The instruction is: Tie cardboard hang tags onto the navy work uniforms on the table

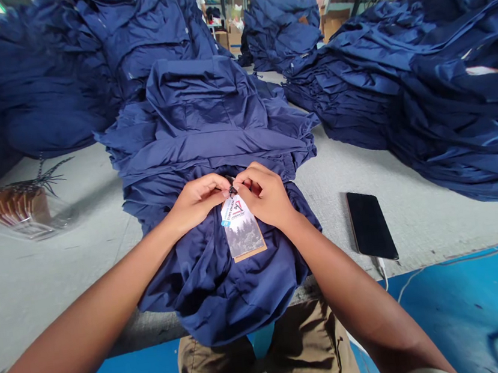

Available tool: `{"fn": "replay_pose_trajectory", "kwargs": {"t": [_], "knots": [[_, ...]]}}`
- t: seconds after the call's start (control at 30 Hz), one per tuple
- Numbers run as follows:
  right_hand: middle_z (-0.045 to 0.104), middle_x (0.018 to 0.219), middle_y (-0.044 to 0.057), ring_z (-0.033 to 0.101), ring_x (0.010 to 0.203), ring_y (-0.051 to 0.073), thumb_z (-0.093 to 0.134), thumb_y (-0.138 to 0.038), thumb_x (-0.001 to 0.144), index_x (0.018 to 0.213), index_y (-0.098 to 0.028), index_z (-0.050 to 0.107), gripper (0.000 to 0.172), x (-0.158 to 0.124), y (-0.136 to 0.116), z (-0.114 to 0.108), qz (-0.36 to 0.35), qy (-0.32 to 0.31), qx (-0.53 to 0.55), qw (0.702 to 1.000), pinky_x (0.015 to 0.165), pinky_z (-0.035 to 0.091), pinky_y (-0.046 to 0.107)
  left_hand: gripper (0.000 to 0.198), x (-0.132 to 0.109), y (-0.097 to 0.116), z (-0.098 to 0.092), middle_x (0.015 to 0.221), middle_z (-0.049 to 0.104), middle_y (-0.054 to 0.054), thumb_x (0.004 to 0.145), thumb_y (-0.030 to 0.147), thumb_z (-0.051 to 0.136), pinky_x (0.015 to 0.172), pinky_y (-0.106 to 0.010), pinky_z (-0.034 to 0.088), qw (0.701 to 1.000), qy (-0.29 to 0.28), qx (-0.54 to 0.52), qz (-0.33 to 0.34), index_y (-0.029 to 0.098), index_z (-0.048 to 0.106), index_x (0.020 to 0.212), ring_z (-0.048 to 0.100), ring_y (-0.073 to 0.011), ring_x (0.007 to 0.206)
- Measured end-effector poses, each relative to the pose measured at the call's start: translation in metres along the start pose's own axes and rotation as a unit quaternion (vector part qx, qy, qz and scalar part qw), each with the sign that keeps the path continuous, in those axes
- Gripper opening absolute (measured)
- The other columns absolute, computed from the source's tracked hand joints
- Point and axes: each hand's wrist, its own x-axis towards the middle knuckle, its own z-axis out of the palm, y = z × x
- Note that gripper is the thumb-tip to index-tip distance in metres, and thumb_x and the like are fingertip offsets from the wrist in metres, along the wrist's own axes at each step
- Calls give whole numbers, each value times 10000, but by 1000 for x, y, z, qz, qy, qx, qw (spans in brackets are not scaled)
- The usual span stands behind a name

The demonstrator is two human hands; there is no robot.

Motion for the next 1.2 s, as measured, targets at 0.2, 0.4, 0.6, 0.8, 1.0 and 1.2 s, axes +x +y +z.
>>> {"fn": "replay_pose_trajectory", "kwargs": {"t": [0.2, 0.4, 0.6, 0.8, 1.0, 1.2], "knots": [[512, 724, -22, 460, 618, 122, 629, -170, 917, 815, -213, 678, 121, 1, 1, -1, -6, 3, 4, 1000, 576, 375, 283, 169, 0, 0, 0, 848, 654, -23, 873, 299, 730, 729, -253, 464, 1000, -5, 8, -2, 140, 680, 896, 588, -126, 769], [529, 730, -20, 469, 622, 124, 633, -165, 910, 830, -224, 703, 122, 1, 2, -1, -8, 16, -2, 1000, 577, 380, 283, 193, 1, 0, 1, 845, 655, -26, 884, 330, 719, 725, -257, 465, 1000, -4, 23, 2, 140, 685, 896, 584, -131, 763], [576, 755, -9, 482, 606, 118, 645, -145, 887, 804, -217, 713, 129, 1, 1, -1, 12, 42, 2, 999, 559, 371, 284, 197, 1, 0, 1, 824, 648, -19, 885, 343, 715, 722, -262, 459, 999, 0, 35, 9, 151, 671, 875, 577, -132, 752], [566, 743, -7, 485, 596, 121, 644, -155, 874, 776, -215, 713, 133, 2, 0, -3, 30, 30, -3, 999, 541, 364, 282, 215, 1, 0, 0, 826, 648, -23, 896, 366, 707, 726, -269, 463, 999, 3, 35, 7, 159, 659, 864, 583, -140, 765], [576, 770, -12, 447, 537, 90, 656, -148, 849, 814, -213, 740, 112, 0, 1, -4, 25, 16, -12, 999, 521, 365, 274, 242, 1, -1, 0, 818, 637, -15, 895, 389, 721, 728, -269, 459, 1000, 7, 14, 0, 158, 656, 867, 580, -135, 755], [573, 823, -12, 449, 533, 78, 672, -155, 833, 896, -215, 746, 113, -1, 1, -3, 5, -9, -6, 1000, 534, 401, 269, 259, 1, 1, 1, 801, 628, -10, 876, 404, 746, 708, -264, 448, 1000, 16, 14, -7, 160, 666, 849, 568, -135, 745]]}}
